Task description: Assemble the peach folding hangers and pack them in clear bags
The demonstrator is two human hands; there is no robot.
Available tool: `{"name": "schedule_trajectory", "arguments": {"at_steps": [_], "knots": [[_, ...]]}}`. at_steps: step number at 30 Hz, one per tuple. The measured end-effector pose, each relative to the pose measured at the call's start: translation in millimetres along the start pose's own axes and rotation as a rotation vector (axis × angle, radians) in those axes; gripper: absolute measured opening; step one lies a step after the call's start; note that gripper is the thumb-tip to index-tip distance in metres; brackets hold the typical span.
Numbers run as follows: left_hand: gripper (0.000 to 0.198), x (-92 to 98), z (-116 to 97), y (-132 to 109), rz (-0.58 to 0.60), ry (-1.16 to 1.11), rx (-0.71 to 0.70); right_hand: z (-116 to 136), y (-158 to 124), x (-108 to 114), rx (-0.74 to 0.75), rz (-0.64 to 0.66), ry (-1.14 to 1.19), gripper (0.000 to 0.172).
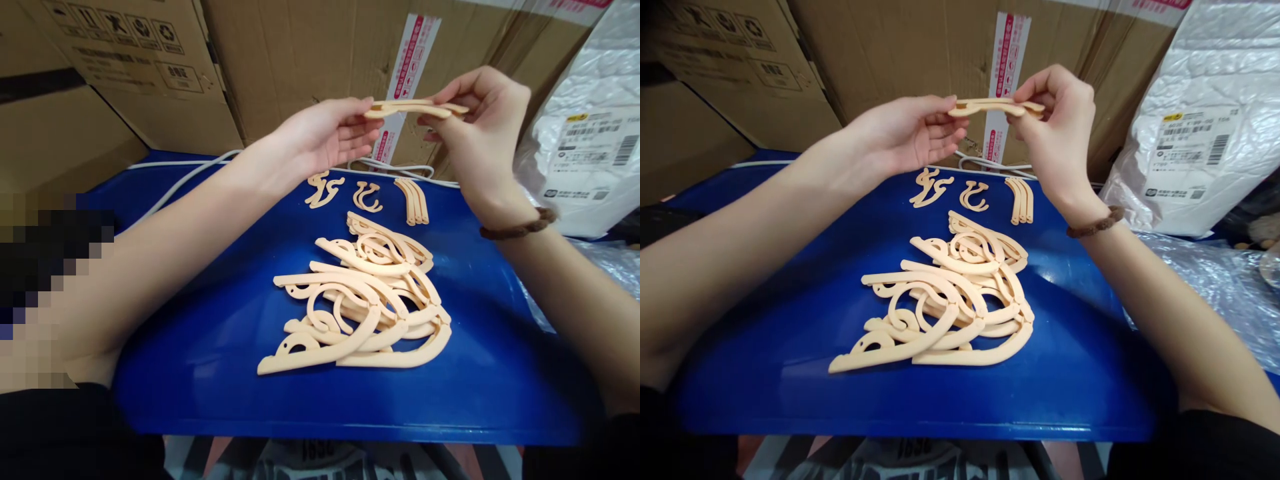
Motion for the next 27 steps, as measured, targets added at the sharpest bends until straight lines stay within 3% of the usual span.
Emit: {"name": "schedule_trajectory", "arguments": {"at_steps": [2, 5, 7, 9, 14, 18, 24, 27], "knots": [[0.014, 0.7, 0.5, -0.3, -0.025, 0.025, 0.005, 3.2, 0.0, 4.6, 0.134, 0.050, -0.189, 0.013], [0.021, -1.2, 5.2, 0.1, -0.050, 0.101, 0.011, 11.5, -1.5, 9.8, 0.310, 0.216, -0.692, 0.028], [0.030, -3.8, 8.6, -0.3, -0.069, 0.128, -0.007, 16.5, -3.4, 10.7, 0.357, 0.309, -0.936, 0.033], [0.035, -7.0, 11.1, -2.5, -0.082, 0.162, -0.019, 19.6, -6.7, 8.8, 0.361, 0.391, -1.038, 0.037], [0.035, -14.7, 12.7, -11.5, 0.005, 0.453, -0.137, 21.2, -22.3, -2.9, 0.420, 0.603, -1.146, 0.041], [0.040, -17.1, 13.6, -12.0, 0.007, 0.625, -0.248, 19.5, -29.8, -9.2, 0.364, 0.629, -1.125, 0.043], [0.043, -15.3, 24.6, -1.5, -0.108, 0.955, -0.604, 12.6, -25.1, -11.1, 0.232, 0.659, -1.026, 0.042], [0.038, -11.4, 33.8, 7.1, -0.117, 1.011, -0.674, 10.7, -24.2, -10.9, 0.208, 0.663, -0.979, 0.045]]}}
Point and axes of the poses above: each hand's wrist, its own y-axis towards the middle knuckle, its own x-axis out of the back of the hand, z = x × y, the point moved 1 cm from there along y, towards the middle knuckle, and after that the axes turned 9 degrees about -z, right-handed, at the moved point
